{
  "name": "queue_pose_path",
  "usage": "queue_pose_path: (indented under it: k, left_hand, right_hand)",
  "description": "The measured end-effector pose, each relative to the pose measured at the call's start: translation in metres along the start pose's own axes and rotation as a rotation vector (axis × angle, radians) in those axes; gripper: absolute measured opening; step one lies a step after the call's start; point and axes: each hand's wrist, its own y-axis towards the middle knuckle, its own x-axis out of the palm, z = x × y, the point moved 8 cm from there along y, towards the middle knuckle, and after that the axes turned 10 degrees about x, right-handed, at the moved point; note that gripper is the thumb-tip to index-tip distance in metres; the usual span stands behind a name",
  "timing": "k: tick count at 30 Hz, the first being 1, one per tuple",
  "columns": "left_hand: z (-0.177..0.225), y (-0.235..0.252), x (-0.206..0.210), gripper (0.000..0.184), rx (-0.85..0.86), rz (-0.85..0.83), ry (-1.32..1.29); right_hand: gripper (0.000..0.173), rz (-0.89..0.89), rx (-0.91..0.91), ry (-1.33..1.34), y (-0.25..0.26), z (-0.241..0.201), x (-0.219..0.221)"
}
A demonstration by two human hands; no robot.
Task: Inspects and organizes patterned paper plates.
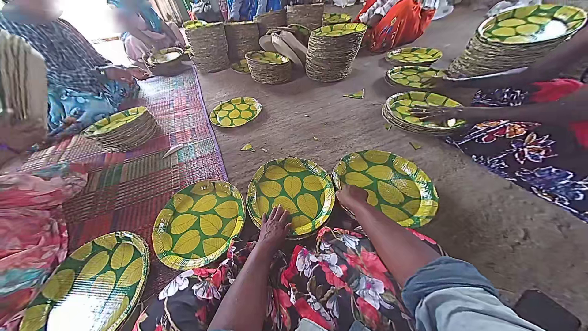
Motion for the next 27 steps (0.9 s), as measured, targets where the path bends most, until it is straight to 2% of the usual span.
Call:
queue_pose_path:
  k: [2,4,5,7,9,12,14,16,20,23,27]
  left_hand:
    - [0.0,0.0,-0.001,0.057,0.001,0.002,-0.002]
    - [-0.001,-0.002,-0.005,0.057,-0.011,0.068,-0.025]
    - [-0.003,-0.004,-0.009,0.058,-0.031,0.144,-0.044]
    - [-0.01,-0.011,-0.024,0.06,-0.12,0.355,-0.115]
    - [-0.022,-0.024,-0.042,0.057,-0.26,0.572,-0.243]
    - [-0.045,-0.052,-0.053,0.049,-0.514,0.779,-0.516]
    - [-0.057,-0.064,-0.046,0.047,-0.607,0.847,-0.691]
    - [-0.059,-0.068,-0.039,0.048,-0.622,0.861,-0.768]
    - [-0.047,-0.073,-0.032,0.058,-0.687,0.959,-0.769]
    - [-0.041,-0.077,-0.027,0.058,-0.794,0.977,-0.81]
    - [-0.033,-0.085,-0.014,0.054,-0.916,0.968,-0.944]
  right_hand:
    - [0.045,0.129,-0.055,0.061,-0.001,-0.001,-0.012]
    - [0.038,0.346,-0.177,0.096,-0.01,-0.011,-0.032]
    - [0.034,0.419,-0.256,0.107,-0.019,-0.019,-0.039]
    - [0.035,0.44,-0.457,0.103,-0.044,-0.039,-0.038]
    - [0.037,0.298,-0.692,0.021,-0.071,-0.063,-0.015]
    - [0.034,-0.069,-0.915,-0.269,-0.095,-0.085,0.043]
    - [0.032,-0.209,-0.916,-0.417,-0.092,-0.082,0.07]
    - [0.035,-0.266,-0.857,-0.455,-0.087,-0.076,0.071]
    - [0.038,-0.277,-0.791,-0.488,-0.081,-0.071,0.067]
    - [0.036,-0.264,-0.751,-0.5,-0.074,-0.069,0.064]
    - [0.052,-0.254,-0.618,-0.52,-0.05,-0.062,0.061]
